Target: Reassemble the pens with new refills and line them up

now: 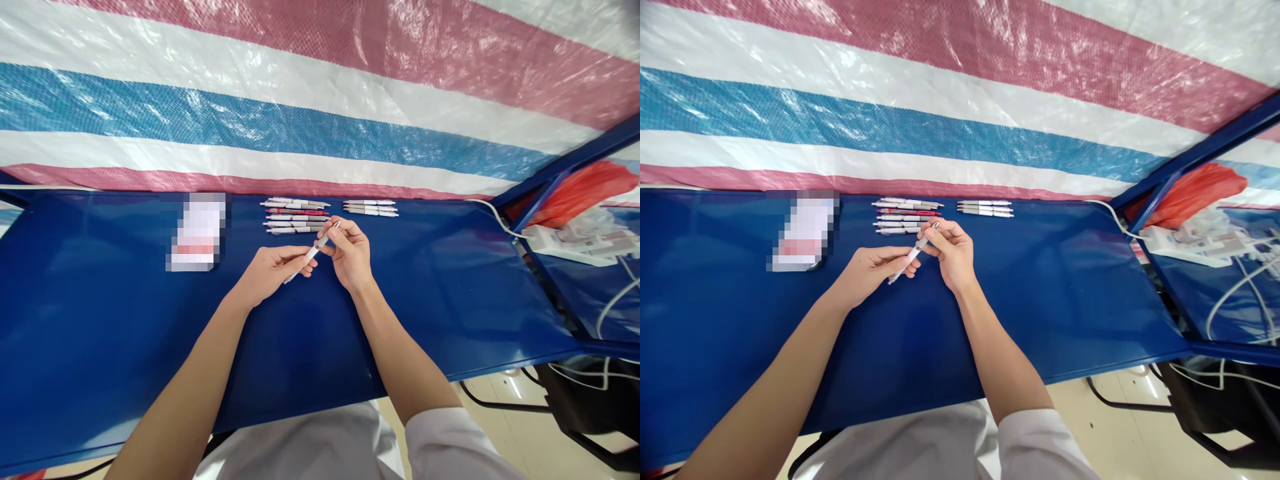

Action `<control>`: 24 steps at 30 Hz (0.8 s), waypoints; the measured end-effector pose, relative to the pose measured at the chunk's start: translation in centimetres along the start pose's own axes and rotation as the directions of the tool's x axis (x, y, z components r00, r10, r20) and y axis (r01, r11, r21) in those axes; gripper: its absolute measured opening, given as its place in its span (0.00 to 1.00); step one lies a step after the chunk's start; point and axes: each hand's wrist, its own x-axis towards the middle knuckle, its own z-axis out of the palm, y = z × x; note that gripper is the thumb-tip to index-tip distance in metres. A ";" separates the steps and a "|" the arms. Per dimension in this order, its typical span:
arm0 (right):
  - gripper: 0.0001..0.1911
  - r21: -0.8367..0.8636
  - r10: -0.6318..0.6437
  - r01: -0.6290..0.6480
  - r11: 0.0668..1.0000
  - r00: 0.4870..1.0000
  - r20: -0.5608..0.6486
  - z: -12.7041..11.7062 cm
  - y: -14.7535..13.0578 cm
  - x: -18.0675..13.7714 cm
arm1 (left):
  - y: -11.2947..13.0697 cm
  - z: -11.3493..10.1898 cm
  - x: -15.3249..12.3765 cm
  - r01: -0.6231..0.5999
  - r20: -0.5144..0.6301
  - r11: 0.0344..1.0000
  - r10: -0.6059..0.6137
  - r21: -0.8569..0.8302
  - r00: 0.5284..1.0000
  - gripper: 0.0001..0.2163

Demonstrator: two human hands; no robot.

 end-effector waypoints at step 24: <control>0.17 0.056 -0.037 0.038 0.998 0.999 -0.016 -0.2 0.1 0.1 | 0.2 0.6 -0.2 -0.056 -0.029 0.996 0.058 0.068 0.998 0.15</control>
